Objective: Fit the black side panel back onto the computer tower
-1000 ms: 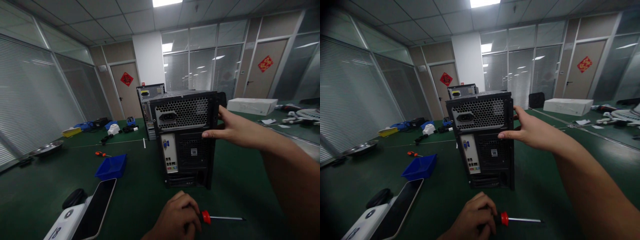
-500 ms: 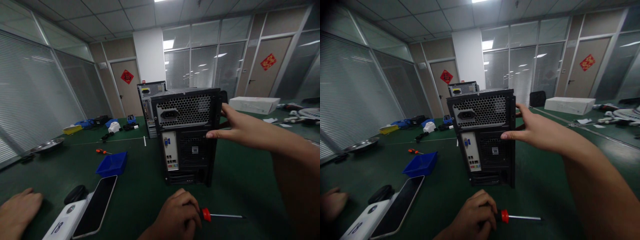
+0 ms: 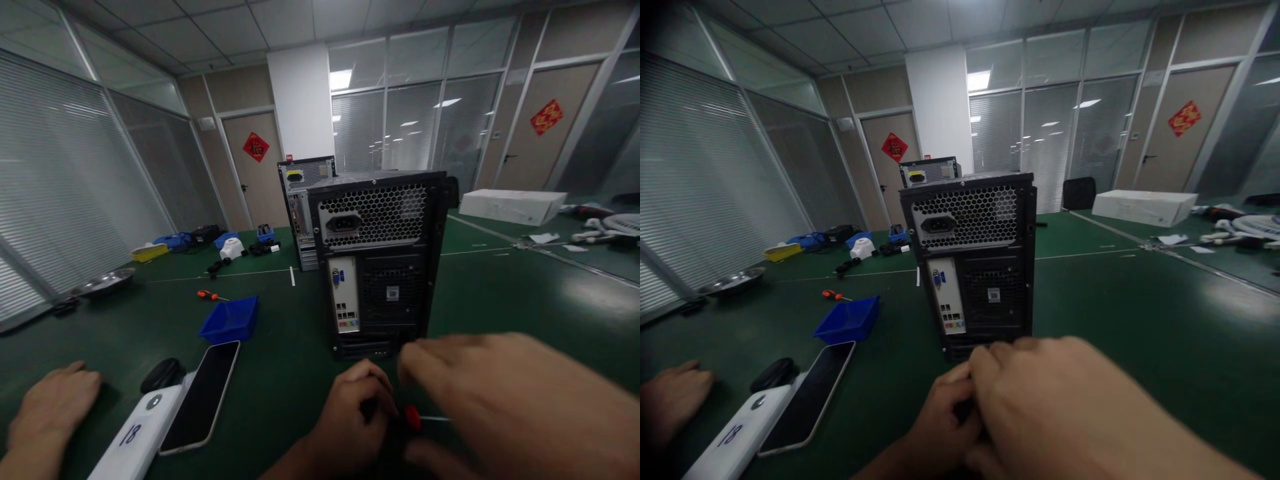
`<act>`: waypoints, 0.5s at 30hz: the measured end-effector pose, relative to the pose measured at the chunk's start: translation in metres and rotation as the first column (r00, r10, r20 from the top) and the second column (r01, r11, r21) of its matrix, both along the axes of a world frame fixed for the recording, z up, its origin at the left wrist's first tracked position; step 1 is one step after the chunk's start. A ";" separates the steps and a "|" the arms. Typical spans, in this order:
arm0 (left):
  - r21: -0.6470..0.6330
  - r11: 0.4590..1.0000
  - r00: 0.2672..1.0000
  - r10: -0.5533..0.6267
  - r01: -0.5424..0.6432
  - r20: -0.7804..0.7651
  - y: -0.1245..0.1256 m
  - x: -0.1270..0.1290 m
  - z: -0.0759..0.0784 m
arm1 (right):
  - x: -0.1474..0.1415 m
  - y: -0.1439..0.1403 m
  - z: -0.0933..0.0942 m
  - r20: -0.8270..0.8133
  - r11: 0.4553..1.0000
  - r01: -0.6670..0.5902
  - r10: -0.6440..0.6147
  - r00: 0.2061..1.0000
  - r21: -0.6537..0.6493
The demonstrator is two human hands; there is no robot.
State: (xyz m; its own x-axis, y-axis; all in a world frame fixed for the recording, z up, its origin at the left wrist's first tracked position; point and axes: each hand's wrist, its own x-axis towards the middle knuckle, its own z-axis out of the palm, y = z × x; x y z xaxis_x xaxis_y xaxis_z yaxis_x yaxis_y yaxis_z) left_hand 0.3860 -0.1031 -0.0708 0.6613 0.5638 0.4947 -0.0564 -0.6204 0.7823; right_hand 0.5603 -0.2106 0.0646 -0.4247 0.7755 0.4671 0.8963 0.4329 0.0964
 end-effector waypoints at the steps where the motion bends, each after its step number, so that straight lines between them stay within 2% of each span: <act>1: -0.042 0.998 0.999 0.040 -0.040 0.013 0.001 0.000 0.003 | -0.017 0.006 -0.019 0.130 0.999 0.034 -0.032 0.991 -0.009; 3: -0.079 0.985 0.988 0.155 -0.153 0.026 0.004 -0.002 0.008 | -0.039 0.017 -0.062 0.301 0.990 0.117 -0.134 0.944 0.075; 5: -0.089 0.961 0.963 0.266 -0.263 0.030 0.008 -0.004 0.009 | -0.045 0.025 -0.104 0.303 0.984 0.176 -0.178 0.936 0.032; 7: -0.104 0.944 0.947 0.318 -0.313 0.035 0.011 -0.005 0.007 | -0.039 0.032 -0.133 0.289 0.983 0.175 -0.186 0.939 0.063; 10: -0.181 0.933 0.946 0.322 -0.310 0.040 0.014 -0.005 0.000 | -0.021 0.037 -0.150 0.192 0.987 0.108 -0.130 0.973 0.120; 13: -0.267 0.911 0.942 0.334 -0.314 0.032 0.016 -0.005 -0.003 | -0.011 0.036 -0.148 0.062 0.981 0.041 -0.053 0.997 0.192; 15: -0.233 0.908 0.931 0.364 -0.347 0.030 0.017 -0.007 0.000 | -0.012 0.034 -0.144 0.039 0.970 -0.041 0.033 0.999 0.240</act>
